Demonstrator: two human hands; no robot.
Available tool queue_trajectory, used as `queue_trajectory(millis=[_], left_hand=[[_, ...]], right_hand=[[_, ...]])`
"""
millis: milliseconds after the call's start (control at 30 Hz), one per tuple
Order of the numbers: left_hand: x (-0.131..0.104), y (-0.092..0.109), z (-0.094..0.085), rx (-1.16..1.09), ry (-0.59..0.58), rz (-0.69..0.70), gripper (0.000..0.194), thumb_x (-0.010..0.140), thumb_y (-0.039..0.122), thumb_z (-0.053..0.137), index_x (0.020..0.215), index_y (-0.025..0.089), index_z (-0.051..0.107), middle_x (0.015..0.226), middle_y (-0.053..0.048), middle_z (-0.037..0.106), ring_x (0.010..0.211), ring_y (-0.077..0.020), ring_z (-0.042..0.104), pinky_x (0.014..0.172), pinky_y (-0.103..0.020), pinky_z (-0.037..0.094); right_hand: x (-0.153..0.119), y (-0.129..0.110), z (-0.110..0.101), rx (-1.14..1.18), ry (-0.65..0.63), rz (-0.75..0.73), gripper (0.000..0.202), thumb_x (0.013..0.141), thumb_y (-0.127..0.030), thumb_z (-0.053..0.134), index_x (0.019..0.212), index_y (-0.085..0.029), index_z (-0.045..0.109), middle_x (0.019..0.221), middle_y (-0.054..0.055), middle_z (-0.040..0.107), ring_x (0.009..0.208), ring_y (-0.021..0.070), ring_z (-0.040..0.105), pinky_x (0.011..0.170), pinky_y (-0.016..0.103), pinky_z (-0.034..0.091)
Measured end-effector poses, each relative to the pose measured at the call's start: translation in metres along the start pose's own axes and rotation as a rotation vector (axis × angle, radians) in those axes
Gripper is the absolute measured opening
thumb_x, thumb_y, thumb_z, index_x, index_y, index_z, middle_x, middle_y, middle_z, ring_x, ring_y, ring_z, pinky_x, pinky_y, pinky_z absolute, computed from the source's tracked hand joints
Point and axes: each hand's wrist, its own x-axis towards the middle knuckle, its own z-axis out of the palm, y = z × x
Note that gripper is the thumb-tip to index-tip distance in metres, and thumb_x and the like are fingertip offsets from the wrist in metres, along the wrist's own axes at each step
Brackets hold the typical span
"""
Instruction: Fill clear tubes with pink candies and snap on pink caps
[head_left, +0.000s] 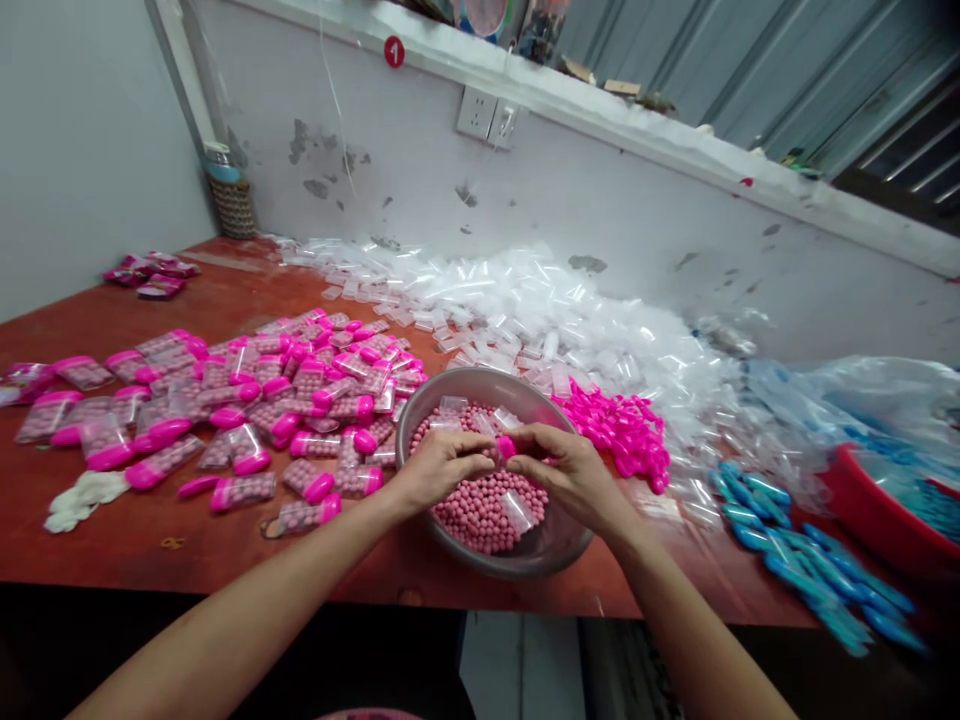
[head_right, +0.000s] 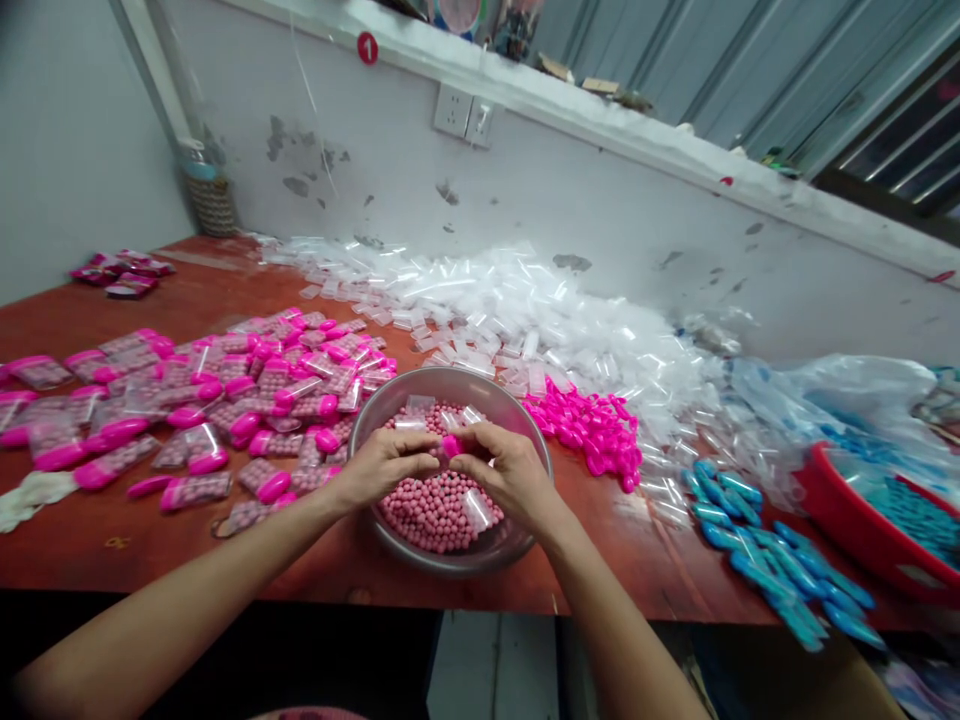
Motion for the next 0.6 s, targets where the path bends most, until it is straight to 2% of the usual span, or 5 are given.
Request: queue_trajectory(millis=[167,333,433,533,600], left_hand=[[-0.006,-0.001,0.003,0.136,0.010,0.041,0.023,0.074,0.026,0.053,0.090,0.017,0.068,0.077,-0.004,0.067,0.073,-0.0178,0.058,0.066,-0.023,0.043],[-0.006,-0.001,0.003,0.169,0.003,0.074,0.021,0.074,0.026,0.053,0.084,0.017,0.069,0.072,-0.003,0.066,0.070,-0.0171,0.058,0.066,-0.024,0.043],[-0.001,0.002,0.002,-0.058,0.049,-0.012,0.024,0.070,0.027,0.058,0.087,0.014,0.068,0.077,-0.005,0.065,0.069,-0.0163,0.057,0.063,-0.024,0.044],[0.003,0.004,0.000,-0.324,0.074,-0.159,0.031,0.066,0.029,0.062,0.092,0.012,0.066,0.075,-0.006,0.064,0.064,-0.0138,0.056,0.060,-0.025,0.045],[0.004,0.005,-0.001,-0.408,0.077,-0.205,0.032,0.064,0.029,0.064,0.091,0.012,0.066,0.071,-0.005,0.064,0.060,-0.0127,0.056,0.058,-0.024,0.045]], right_hand=[[-0.010,-0.002,0.009,-0.154,0.003,-0.075,0.009,0.077,-0.026,0.052,0.079,-0.018,0.054,0.072,0.002,0.057,0.065,0.0125,0.050,0.060,0.023,0.040],[-0.011,-0.003,0.015,-0.220,0.009,-0.107,0.011,0.079,-0.025,0.049,0.080,-0.019,0.057,0.072,0.004,0.055,0.068,0.0146,0.050,0.063,0.025,0.039],[-0.010,0.000,0.014,0.057,0.084,-0.016,0.021,0.076,-0.028,0.055,0.095,-0.021,0.058,0.086,0.005,0.059,0.078,0.0172,0.054,0.072,0.029,0.042],[-0.016,0.006,0.015,0.600,0.171,0.124,0.036,0.070,-0.032,0.061,0.104,-0.024,0.055,0.103,0.005,0.058,0.084,0.0186,0.058,0.078,0.035,0.044],[-0.023,0.011,0.017,0.888,0.230,0.191,0.038,0.067,-0.033,0.064,0.103,-0.024,0.055,0.103,0.005,0.059,0.080,0.0185,0.060,0.078,0.037,0.045]])
